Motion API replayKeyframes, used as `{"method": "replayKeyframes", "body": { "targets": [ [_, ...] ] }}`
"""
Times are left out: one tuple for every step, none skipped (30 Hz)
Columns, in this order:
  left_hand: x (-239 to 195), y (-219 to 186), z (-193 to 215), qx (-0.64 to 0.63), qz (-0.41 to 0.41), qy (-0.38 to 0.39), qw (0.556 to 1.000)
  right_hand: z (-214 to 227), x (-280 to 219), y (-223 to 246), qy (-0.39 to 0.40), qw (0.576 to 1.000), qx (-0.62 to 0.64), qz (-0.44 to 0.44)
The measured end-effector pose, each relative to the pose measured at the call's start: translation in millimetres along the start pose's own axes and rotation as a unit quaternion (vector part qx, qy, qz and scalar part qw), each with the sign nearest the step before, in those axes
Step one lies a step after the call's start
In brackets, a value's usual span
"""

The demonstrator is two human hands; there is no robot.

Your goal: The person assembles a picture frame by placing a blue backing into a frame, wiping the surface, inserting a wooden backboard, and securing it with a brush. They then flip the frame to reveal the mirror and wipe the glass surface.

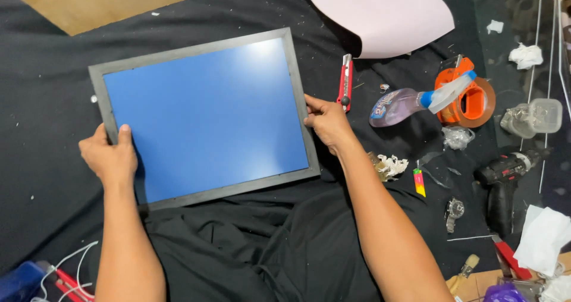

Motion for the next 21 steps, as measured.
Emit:
{"method": "replayKeyframes", "body": {
  "targets": [
    [-1.8, -5.1, 3.6, 0.002, 0.003, 0.0, 1.0, -0.2, 2.5, -4.9, 0.003, 1.0, -0.001, -0.001],
    [-3.1, -9.1, 4.8, -0.007, 0.017, 0.01, 1.0, 1.3, 5.4, -8.8, -0.001, 1.0, -0.006, 0.003],
    [-4.5, -13.3, 6.1, -0.016, 0.031, 0.02, 0.999, 2.9, 8.1, -12.6, -0.005, 1.0, -0.011, 0.008],
    [-4.8, -10.2, 4.2, -0.016, 0.033, 0.018, 0.999, 2.9, 9.1, -14.8, -0.003, 1.0, -0.012, 0.009],
    [-5.2, -9.2, 3.8, -0.009, 0.023, 0.007, 1.0, 4.4, 9.8, -17.1, -0.009, 1.0, -0.017, 0.009],
    [-5.5, -7.7, 4.1, -0.001, 0.012, -0.003, 1.0, 5.2, 10.5, -19.5, -0.015, 1.0, -0.021, 0.009],
    [-9.4, -14.4, 2.6, 0.0, 0.014, -0.005, 1.0, 3.2, 6.0, -14.6, -0.012, 1.0, -0.022, 0.011],
    [-13.4, -22.2, 0.9, 0.061, 0.01, -0.007, 0.998, 3.7, 0.9, -7.9, -0.024, 0.997, -0.075, 0.024],
    [-17.4, -30.3, -0.9, 0.122, 0.005, -0.008, 0.992, 4.3, -4.4, -0.8, -0.037, 0.99, -0.128, 0.037],
    [-32.4, -53.6, 4.3, 0.122, 0.006, -0.011, 0.992, 5.3, 2.5, -14.3, -0.035, 0.99, -0.127, 0.039],
    [-47.4, -79.1, 5.2, 0.1, -0.006, 0.013, 0.995, 9.8, 9.2, -25.3, -0.058, 0.975, -0.21, 0.047],
    [-60.4, -108.2, 3.4, 0.075, -0.023, 0.037, 0.996, 17.2, 16.7, -33.9, -0.084, 0.952, -0.29, 0.057],
    [-72.0, -139.4, 14.8, 0.072, -0.025, 0.034, 0.996, 20.0, 15.4, -38.9, -0.088, 0.951, -0.29, 0.059],
    [-87.4, -172.0, 22.3, 0.075, -0.051, 0.059, 0.994, 23.3, 13.1, -50.7, -0.088, 0.943, -0.319, 0.028],
    [-103.7, -204.2, 29.9, 0.077, -0.076, 0.084, 0.991, 26.9, 10.4, -62.9, -0.088, 0.934, -0.347, -0.004],
    [-119.3, -212.5, 19.1, 0.077, -0.076, 0.083, 0.991, 26.9, 10.7, -68.6, -0.088, 0.934, -0.347, -0.003],
    [-137.8, -226.5, 0.4, 0.036, -0.107, 0.135, 0.984, 27.2, 11.0, -80.0, -0.076, 0.948, -0.307, -0.034],
    [-155.1, -243.7, -18.4, -0.006, -0.139, 0.185, 0.973, 28.8, 13.9, -88.6, -0.066, 0.96, -0.265, -0.062],
    [-168.6, -246.2, -32.7, -0.008, -0.14, 0.182, 0.973, 24.4, 1.8, -74.4, -0.068, 0.96, -0.266, -0.059],
    [-184.7, -256.0, -48.5, 0.01, -0.187, 0.183, 0.965, 19.3, -11.3, -66.6, -0.054, 0.977, -0.188, -0.088],
    [-201.8, -266.0, -64.7, 0.027, -0.232, 0.182, 0.955, 13.5, -24.9, -58.8, -0.039, 0.987, -0.109, -0.115]
  ]
}}
Point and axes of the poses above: each hand's wrist, its own x-axis towards the middle knuckle, its own z-axis out of the back of the hand, y = z × x, the point moved 8 cm from there along x, towards the middle knuckle, and after that the axes turned 1 degree about z, right-handed, at the moved point
